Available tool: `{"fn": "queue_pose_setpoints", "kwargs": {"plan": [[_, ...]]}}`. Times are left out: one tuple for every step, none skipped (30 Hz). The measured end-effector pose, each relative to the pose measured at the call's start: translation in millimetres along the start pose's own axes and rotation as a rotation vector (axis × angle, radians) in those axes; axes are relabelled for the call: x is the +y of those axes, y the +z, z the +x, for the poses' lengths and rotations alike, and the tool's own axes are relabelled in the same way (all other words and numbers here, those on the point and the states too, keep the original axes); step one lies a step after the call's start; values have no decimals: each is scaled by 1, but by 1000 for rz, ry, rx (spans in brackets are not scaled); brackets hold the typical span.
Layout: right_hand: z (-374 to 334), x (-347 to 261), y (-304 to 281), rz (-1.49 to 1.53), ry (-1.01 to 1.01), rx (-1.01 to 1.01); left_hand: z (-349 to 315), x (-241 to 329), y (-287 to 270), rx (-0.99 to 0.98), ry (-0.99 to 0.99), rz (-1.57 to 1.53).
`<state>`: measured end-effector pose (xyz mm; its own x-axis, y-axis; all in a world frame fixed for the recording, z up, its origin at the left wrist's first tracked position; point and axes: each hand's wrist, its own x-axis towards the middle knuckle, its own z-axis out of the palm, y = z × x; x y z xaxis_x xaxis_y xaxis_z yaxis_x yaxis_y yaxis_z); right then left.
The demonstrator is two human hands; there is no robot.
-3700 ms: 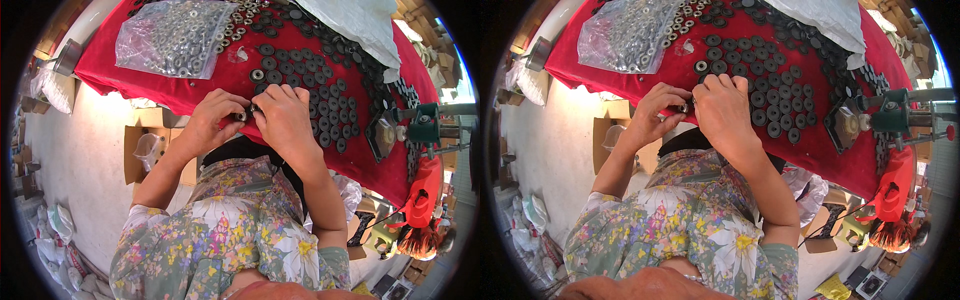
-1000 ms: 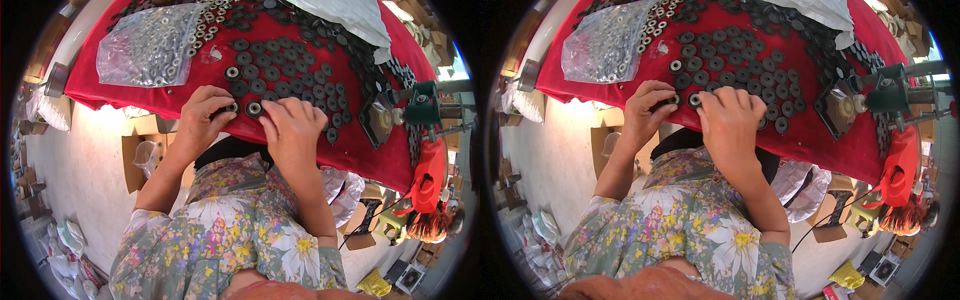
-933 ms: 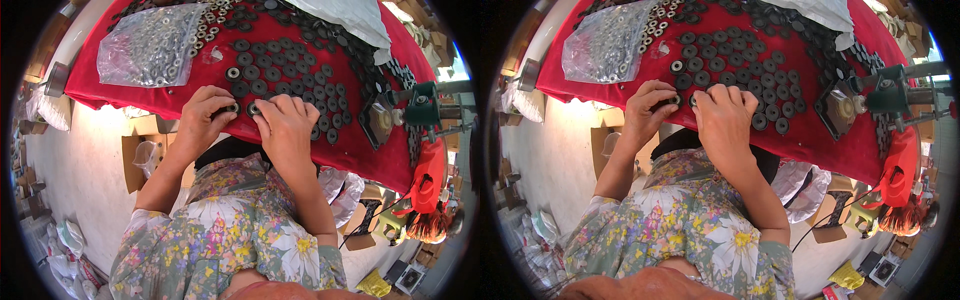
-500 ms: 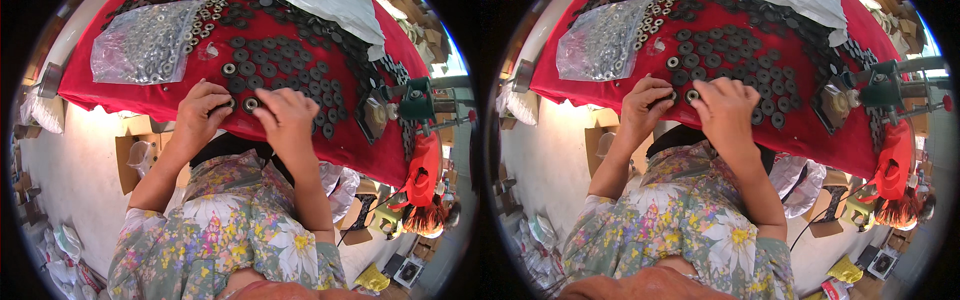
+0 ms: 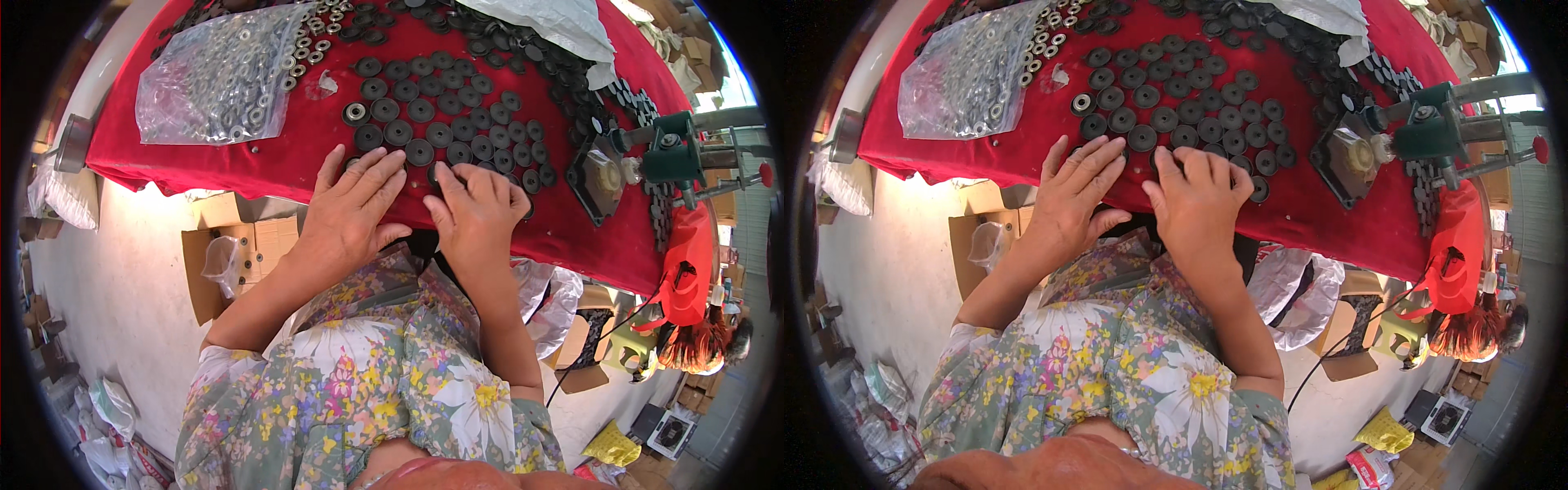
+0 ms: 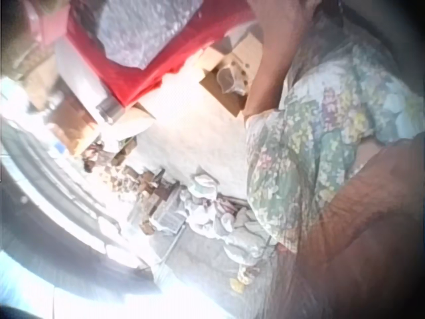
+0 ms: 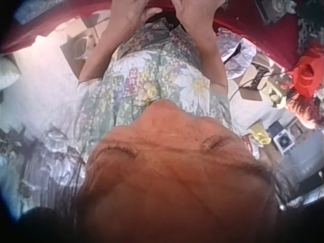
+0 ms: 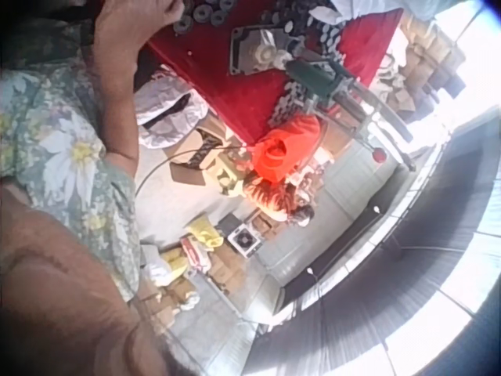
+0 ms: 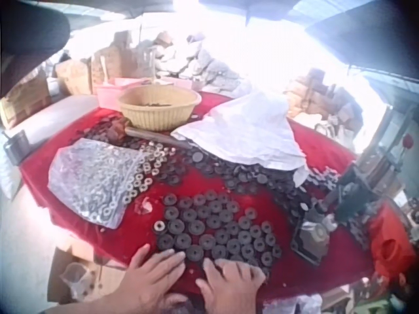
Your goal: Assembling black rubber gaskets with silver metal rings.
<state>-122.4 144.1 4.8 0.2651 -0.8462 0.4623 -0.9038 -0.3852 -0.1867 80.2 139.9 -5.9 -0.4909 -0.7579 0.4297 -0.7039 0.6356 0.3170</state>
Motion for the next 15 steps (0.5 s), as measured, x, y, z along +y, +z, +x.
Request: {"fn": "queue_pose_setpoints", "kwargs": {"plan": [[-4, -4, 0, -19, 4, -40, -1, 0, 1, -2, 0, 0], [-5, -6, -1, -18, 5, -41, -2, -1, 2, 3, 2, -6], [-6, -8, -1, -41, 0, -51, -3, -1, 2, 9, 4, -11], [-7, -9, -1, -65, -5, -59, -3, -1, 3, 9, 4, -10], [-8, -11, 0, -63, -5, -57, -3, -1, 3, 4, 5, -7], [-11, -11, 3, -87, -5, -45, -3, -1, 3, 1, 5, -4], [-13, -13, 5, -107, -8, -32, -4, -2, 3, 3, 4, 3], [-15, -13, 6, -103, -13, -27, -5, -2, 5, 11, 6, 8], [-18, -14, 7, -102, -3, -26, -6, -1, 5, 20, 9, 15], [-19, -14, 7, -99, 6, -24, -5, 0, 4, 24, 8, 26], [-18, -14, 7, -119, 3, -19, -4, 2, 3, -4, 1, 30], [-16, -13, 5, -114, -4, -9, -3, 3, 1, -32, -6, 34], [-15, -13, 1, -116, 0, -49, -2, 3, -2, -54, -5, 45], [-13, -12, -3, -118, 4, -88, -2, 0, -7, -49, -5, 59], [-11, -8, -6, -79, 10, -95, 0, -6, -11, 12, 0, -18]]}}
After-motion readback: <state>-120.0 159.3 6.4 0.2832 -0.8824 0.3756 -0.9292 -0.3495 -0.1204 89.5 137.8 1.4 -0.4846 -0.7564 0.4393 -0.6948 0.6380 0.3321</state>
